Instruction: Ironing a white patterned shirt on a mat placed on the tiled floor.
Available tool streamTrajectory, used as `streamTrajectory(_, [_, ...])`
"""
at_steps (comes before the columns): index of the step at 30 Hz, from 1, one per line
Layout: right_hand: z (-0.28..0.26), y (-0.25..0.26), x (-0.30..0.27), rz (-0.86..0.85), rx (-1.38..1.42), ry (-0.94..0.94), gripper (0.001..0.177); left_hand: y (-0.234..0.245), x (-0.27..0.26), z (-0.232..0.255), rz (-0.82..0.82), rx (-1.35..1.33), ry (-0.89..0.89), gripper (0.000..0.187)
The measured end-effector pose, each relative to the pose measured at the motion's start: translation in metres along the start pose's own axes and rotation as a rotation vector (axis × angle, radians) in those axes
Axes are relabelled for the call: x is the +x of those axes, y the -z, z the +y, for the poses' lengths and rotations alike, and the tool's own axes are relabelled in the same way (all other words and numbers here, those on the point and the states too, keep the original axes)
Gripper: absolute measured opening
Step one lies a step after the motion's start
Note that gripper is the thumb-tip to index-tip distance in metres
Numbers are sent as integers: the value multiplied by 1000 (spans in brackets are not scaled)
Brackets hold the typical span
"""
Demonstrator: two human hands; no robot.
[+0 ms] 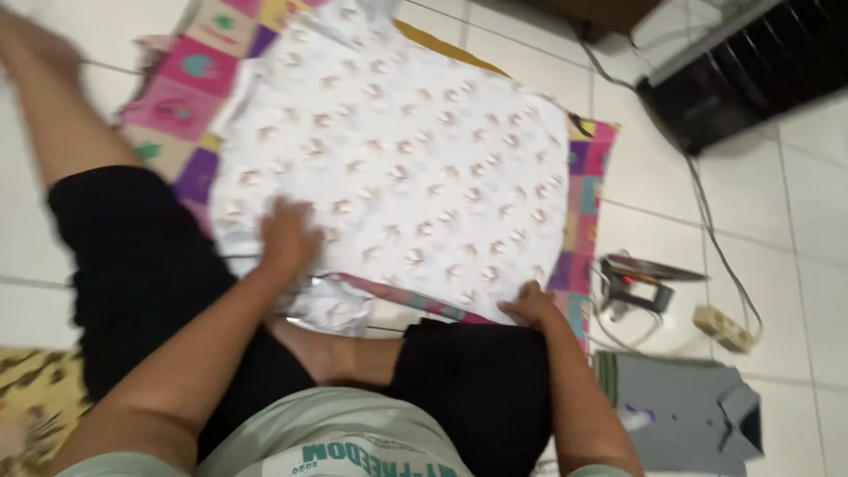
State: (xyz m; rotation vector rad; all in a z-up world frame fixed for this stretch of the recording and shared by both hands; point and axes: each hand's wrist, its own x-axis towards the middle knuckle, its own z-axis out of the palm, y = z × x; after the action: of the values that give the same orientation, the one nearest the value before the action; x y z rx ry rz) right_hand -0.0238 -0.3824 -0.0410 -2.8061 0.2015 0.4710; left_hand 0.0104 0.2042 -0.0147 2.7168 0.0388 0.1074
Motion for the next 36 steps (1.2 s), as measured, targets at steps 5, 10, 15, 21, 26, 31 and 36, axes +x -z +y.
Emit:
streamTrajectory(5, [27, -2, 12, -401, 412, -239, 55, 36, -15, -98, 156, -403, 580, 91])
streamTrajectory(10, [37, 3, 11, -497, 573, -404, 31, 18, -34, -62, -380, -152, 668, 139])
streamTrajectory(15, [14, 29, -7, -548, 541, -340, 35, 120, -88, 33, -677, 80, 336, 118])
streamTrajectory(21, [11, 28, -10, -485, 448, -270, 37, 14, -98, -18, -649, 82, -9, 61])
streamTrajectory(26, [9, 48, -26, -373, 729, -319, 25, 28, -68, -32, -658, 77, -158, 31])
streamTrajectory(31, [2, 103, -15, 43, 917, 42, 61, 89, 50, -56, -607, 166, -117, 41])
streamTrajectory(36, [-20, 162, 71, 117, 564, -121, 53, 180, 250, -2, -109, 298, -288, 25])
